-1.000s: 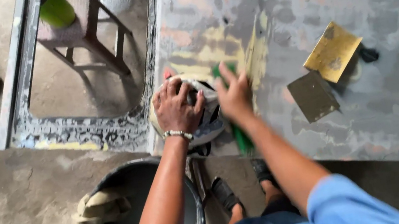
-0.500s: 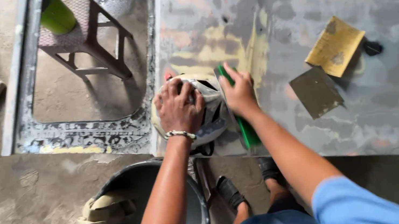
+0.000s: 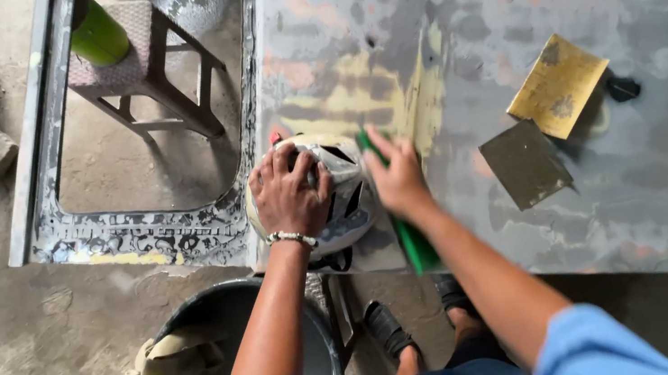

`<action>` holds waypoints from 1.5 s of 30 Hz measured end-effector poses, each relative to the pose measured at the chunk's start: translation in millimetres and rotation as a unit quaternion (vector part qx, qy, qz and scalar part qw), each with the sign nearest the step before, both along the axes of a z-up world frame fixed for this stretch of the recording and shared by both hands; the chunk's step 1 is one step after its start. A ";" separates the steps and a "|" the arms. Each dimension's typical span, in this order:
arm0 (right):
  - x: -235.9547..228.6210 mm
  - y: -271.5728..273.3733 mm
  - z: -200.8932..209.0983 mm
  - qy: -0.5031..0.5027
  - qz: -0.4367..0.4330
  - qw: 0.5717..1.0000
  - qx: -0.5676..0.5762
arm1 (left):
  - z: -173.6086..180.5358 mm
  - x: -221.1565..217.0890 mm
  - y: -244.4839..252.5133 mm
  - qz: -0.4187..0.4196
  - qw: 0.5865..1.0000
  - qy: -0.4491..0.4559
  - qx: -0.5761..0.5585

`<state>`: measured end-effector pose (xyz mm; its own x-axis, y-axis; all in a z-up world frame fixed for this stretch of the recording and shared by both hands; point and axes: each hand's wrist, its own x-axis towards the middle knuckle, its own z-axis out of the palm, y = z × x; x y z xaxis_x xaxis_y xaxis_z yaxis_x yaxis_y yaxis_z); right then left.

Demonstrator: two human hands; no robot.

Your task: The person sands the surface of a white helmet using a green sanding block. They hold the helmet with their left hand and rub the sanding block over its curved surface with their right hand, occasionally rotating the helmet to reach different areas.

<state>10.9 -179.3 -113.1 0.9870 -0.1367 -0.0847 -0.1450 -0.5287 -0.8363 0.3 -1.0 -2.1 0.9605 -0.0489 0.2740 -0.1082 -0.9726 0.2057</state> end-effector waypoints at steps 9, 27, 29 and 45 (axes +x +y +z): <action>12.4 -11.4 -48.2 -0.003 0.056 0.998 0.041 | 9.0 0.0 -5.0 0.002 1.000 0.010 0.004; 54.5 -3.9 -2.4 -0.004 0.098 0.994 0.049 | -30.7 3.1 -24.7 0.115 0.990 0.043 0.076; 28.0 -11.6 4.3 -0.043 0.106 0.993 0.037 | -29.2 9.0 -28.9 0.109 0.991 0.033 0.071; 80.3 -13.2 -25.2 -0.008 0.271 0.959 0.079 | -0.9 5.8 -41.1 0.103 0.989 0.068 0.081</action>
<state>91.1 -192.5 -138.3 0.9107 0.4106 -0.0458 0.1292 -0.3885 -0.9124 6.2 -42.1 -3.0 0.9820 0.1194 0.1461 0.1141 -0.9925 0.0443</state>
